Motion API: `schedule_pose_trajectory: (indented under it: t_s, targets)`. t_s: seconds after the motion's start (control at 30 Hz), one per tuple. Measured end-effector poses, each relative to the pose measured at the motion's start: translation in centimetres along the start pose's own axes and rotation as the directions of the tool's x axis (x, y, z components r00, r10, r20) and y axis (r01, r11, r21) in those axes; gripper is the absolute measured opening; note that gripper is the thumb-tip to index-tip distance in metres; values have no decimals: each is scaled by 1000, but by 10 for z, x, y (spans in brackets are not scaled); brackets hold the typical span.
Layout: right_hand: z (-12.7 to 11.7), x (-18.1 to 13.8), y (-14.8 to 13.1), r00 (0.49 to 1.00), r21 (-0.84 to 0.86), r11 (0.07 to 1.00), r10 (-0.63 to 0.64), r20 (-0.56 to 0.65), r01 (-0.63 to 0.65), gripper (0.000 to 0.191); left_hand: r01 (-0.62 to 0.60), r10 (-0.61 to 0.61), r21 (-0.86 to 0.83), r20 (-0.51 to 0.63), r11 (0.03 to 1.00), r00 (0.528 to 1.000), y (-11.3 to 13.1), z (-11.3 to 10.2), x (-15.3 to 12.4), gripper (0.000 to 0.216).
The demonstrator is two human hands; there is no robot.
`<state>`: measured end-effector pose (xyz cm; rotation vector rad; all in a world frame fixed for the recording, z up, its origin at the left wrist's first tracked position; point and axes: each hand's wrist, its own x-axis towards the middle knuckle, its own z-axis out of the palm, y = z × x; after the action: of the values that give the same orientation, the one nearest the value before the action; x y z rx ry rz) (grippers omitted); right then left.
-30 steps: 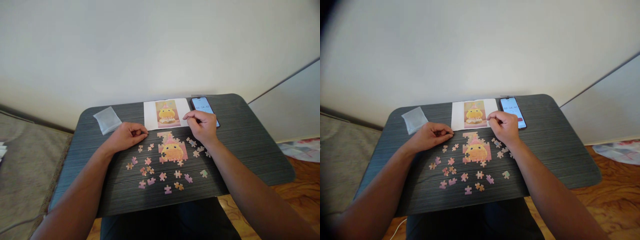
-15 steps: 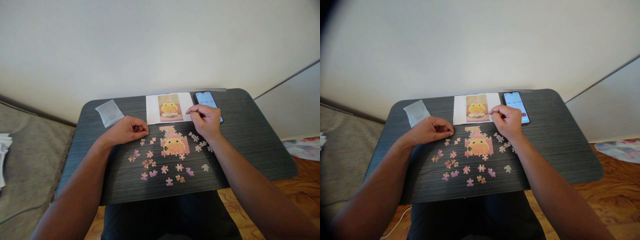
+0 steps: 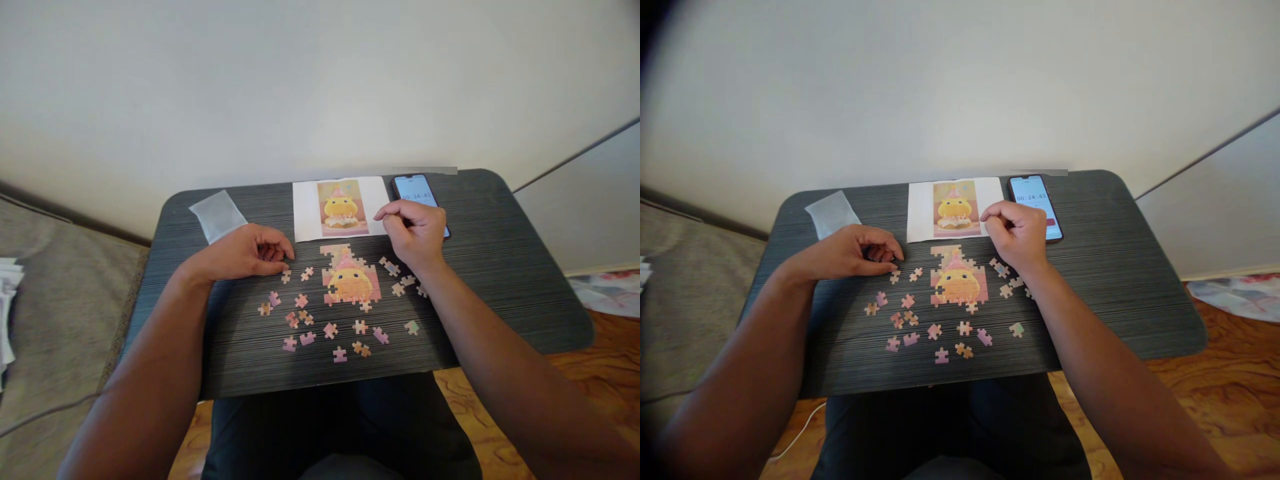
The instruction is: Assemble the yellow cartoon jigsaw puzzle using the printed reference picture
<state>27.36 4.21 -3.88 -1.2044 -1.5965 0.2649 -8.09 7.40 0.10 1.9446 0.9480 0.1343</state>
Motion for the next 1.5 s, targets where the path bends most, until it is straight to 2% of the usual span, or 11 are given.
schedule_pose_trajectory:
  t_s: [0.37, 0.8, 1.17, 1.5]
  targets:
    - [1, 0, 3, 1000, -6, 1000, 8, -10, -8, 24, -35, 27, 151, 54, 988, 998, -3, -8, -4, 38]
    - [1, 0, 1, 999, -54, 998, 41, -12, -41, 22, -103, 88, 182, 91, 978, 992, 4, -7, -3, 27]
    - [0, 0, 2, 1000, -63, 998, 18, -16, -19, 22, -151, 131, 176, 123, 973, 984, 9, -6, -2, 22]
    - [1, 0, 4, 1000, -39, 999, 9, -21, -10, 21, -141, 120, 187, 120, 972, 986, 14, -3, -1, 12]
